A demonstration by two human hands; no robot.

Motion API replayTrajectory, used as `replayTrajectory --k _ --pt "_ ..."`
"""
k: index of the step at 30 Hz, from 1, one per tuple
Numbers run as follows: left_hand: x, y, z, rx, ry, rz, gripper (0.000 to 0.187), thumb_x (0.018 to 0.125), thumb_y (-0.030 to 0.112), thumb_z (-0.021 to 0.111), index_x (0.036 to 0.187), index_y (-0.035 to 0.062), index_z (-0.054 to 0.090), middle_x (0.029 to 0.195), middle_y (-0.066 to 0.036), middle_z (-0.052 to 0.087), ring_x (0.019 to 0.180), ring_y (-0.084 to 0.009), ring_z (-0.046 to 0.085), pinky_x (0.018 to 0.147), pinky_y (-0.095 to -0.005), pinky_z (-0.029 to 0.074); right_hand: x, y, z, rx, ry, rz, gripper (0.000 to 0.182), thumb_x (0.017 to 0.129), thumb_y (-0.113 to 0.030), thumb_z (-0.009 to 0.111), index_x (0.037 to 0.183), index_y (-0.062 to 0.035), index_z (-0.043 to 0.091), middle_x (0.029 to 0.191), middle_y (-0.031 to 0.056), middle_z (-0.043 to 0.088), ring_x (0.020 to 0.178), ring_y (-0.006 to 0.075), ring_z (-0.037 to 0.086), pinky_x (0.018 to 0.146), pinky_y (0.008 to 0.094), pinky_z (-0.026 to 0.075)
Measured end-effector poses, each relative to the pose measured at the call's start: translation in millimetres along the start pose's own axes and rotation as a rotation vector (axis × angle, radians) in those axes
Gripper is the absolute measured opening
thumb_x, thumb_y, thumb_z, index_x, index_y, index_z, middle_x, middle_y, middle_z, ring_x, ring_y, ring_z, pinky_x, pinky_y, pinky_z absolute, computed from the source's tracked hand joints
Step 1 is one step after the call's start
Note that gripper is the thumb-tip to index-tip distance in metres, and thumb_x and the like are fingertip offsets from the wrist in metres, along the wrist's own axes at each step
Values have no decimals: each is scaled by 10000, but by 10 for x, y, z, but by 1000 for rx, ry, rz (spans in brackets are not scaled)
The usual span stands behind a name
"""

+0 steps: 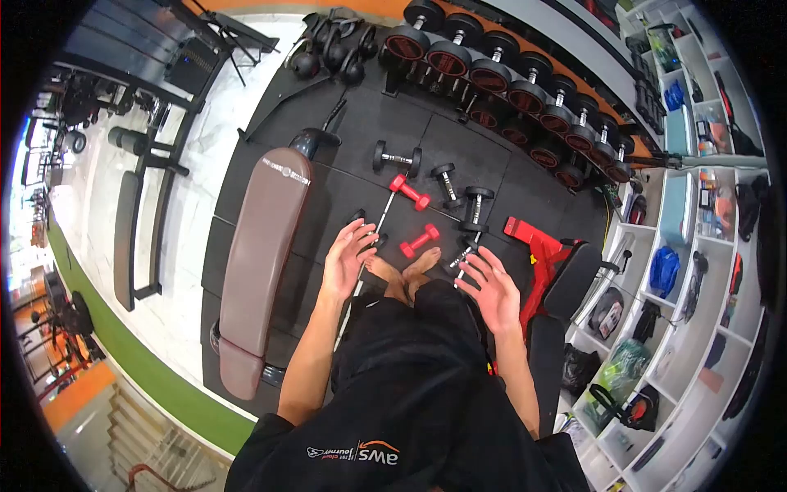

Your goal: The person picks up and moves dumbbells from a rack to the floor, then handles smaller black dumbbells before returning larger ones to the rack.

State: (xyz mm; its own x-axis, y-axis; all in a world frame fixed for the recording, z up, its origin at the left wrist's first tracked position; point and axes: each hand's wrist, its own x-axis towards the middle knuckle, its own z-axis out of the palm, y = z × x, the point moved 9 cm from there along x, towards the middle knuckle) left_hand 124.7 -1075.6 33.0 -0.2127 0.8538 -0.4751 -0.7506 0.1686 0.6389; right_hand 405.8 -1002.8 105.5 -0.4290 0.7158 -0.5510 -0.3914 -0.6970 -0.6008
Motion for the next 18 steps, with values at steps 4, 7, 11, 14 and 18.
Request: replayTrajectory --k 4,7,11,14,18 --pt "46 65 160 42 21 1 608 942 397 552 1430 59 426 1411 -169 510 1260 -276 513 1023 -416 420 29 -84 -39 72 -44 -10 576 959 -308 513 1447 -26 396 1375 182 513 1295 336 486 1057 544 429" --pt "55 38 295 51 16 -12 603 942 390 556 1430 61 426 1417 -167 503 1262 -275 510 1028 -415 417 57 -221 -45 69 -80 -24 581 962 -322 502 1448 -23 395 1386 183 504 1299 339 485 1051 550 433" --pt "75 -72 512 114 -35 -29 548 960 355 542 1421 74 449 1395 -132 533 1238 -236 527 1007 -387 421 131 -357 -174 104 -101 -29 597 962 -337 490 1458 -22 384 1406 192 488 1308 352 478 1055 567 423" --pt "104 -140 624 149 -28 -28 590 953 390 550 1442 88 418 1428 -150 496 1266 -267 502 1030 -414 410 229 -435 -272 121 -111 -20 628 954 -361 490 1468 -20 372 1425 206 470 1330 374 458 1069 590 400" --pt "121 -218 726 84 -2 -31 547 967 347 550 1424 66 444 1386 -134 535 1226 -229 528 985 -375 438 297 -462 -241 137 -117 12 653 941 -361 495 1486 -33 352 1463 207 434 1348 381 438 1074 597 386"
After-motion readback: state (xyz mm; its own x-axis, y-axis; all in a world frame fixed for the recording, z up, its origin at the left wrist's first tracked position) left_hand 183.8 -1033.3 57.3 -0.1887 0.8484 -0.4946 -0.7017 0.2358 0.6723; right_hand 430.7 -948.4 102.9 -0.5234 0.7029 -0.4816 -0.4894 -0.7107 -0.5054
